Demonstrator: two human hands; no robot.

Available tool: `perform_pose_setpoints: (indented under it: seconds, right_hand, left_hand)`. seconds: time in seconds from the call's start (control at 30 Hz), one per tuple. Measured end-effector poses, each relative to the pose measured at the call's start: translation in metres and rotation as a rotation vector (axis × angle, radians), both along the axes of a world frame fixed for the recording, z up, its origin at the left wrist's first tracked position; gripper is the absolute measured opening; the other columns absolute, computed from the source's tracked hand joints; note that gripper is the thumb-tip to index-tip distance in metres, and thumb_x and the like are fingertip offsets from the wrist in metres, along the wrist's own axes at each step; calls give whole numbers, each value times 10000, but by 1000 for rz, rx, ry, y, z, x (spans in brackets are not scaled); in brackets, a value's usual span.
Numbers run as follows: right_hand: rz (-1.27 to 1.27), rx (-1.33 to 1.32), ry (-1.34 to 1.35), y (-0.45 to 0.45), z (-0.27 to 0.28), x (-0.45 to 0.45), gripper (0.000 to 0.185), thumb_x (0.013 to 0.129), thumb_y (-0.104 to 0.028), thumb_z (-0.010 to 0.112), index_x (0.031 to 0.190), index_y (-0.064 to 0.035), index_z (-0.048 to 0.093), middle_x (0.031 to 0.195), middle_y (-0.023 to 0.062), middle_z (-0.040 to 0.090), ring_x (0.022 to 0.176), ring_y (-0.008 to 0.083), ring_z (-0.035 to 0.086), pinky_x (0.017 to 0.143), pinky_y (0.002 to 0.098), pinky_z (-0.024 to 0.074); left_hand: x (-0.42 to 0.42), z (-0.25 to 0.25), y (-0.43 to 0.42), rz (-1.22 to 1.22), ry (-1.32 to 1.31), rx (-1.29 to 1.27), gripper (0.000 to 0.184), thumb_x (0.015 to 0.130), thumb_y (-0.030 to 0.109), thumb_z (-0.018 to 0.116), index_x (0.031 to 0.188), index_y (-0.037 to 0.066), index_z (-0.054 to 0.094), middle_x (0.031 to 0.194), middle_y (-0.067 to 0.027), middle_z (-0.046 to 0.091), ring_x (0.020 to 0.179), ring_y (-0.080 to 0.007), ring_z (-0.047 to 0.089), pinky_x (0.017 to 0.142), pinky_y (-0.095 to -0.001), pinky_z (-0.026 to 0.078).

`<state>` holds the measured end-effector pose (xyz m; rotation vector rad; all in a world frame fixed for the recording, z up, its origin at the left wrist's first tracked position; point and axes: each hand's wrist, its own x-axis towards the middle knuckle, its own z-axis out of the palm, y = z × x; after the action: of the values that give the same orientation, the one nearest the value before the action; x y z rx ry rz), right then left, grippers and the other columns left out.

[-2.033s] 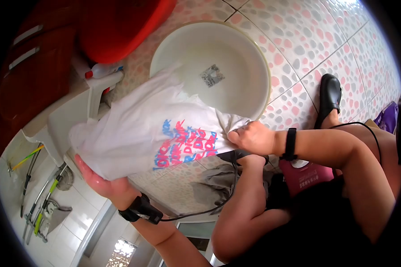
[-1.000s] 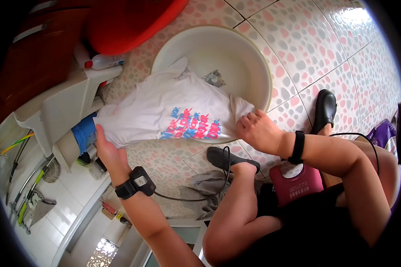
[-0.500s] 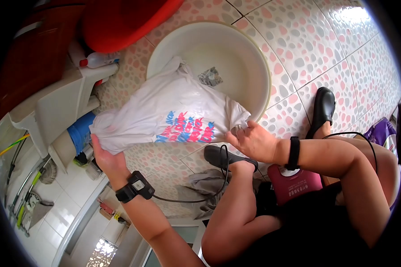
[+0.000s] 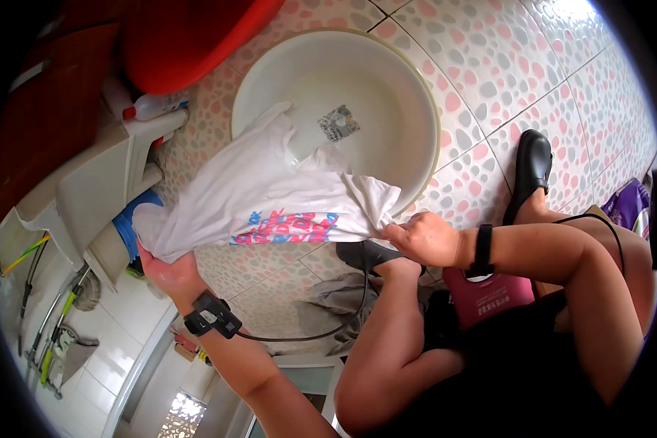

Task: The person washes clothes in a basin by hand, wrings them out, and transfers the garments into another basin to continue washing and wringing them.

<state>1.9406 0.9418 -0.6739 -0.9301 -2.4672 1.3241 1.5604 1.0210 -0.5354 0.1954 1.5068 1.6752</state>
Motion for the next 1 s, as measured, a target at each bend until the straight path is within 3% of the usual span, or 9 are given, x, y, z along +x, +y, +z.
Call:
perform_pose_setpoints:
  seconds: [0.23,0.47,0.6,0.67,0.7,0.73,0.8,0.9,1.0]
  right_hand:
    - [-82,76,332,4,-5,-1,270,668,-66,562,937,-50,544,741,73,574,734,248,580,636,342,484]
    - [89,158,397,22,6,-5,276,672,-90,547,940,-29,540,652,53,515,595,214,548,552,312,473]
    - [144,366,125,57,11,-13,381,705,-139,512,1065,-12,509,598,37,543,528,201,563,499,301,457]
    - [140,485,-264,77,19,-23,381,717,-126,518,1080,-11,509,627,29,587,577,196,593,510,305,465]
    - [213,372,-373,92,28,-28,402,729,-132,526,1107,-1,491,817,101,617,688,199,619,559,346,489]
    - [216,390,-373,105,38,-34,402,729,-132,526,1107,-1,491,817,101,617,688,199,619,559,346,489]
    - [-206,412,-52,129,57,-48,432,716,-85,544,1136,-14,474,1050,160,551,843,250,602,664,371,499]
    - [-280,281,353,169,76,-72,583,678,-70,583,1229,-44,393,1262,158,402,1062,307,494,824,358,458]
    - [87,4,325,212,82,-86,628,669,-97,581,1259,-43,374,1295,166,381,1113,330,443,894,365,408]
  left_hand:
    - [23,17,5,-103,81,-43,410,915,275,390,1248,38,422,1302,-118,430,1213,-294,384,1034,-473,250]
    - [32,29,3,-328,352,-193,368,918,179,425,1224,-23,394,1201,-151,489,1108,-262,486,960,-406,368]
    - [51,40,2,-393,347,-132,357,926,177,405,1223,-22,398,1193,-148,495,1093,-260,496,950,-391,374]
    - [57,47,1,-507,292,-84,363,925,170,394,1227,-30,392,1188,-151,498,1080,-257,504,940,-385,379]
    - [62,51,1,-497,297,-68,363,925,170,394,1227,-30,392,1188,-151,498,1080,-257,504,940,-385,379]
    - [68,55,2,-549,281,-41,352,927,183,390,1202,-34,422,1175,-149,511,1078,-247,507,941,-376,376]
    - [80,61,6,-595,273,3,347,929,196,386,1177,-38,453,1162,-146,524,1076,-237,509,942,-368,374]
    - [91,67,13,-687,234,61,352,926,180,374,1187,-47,440,1161,-144,522,1075,-235,508,942,-365,369]
    - [93,72,16,-728,265,19,353,924,169,371,1196,-49,430,1170,-144,516,1085,-237,501,943,-358,365]
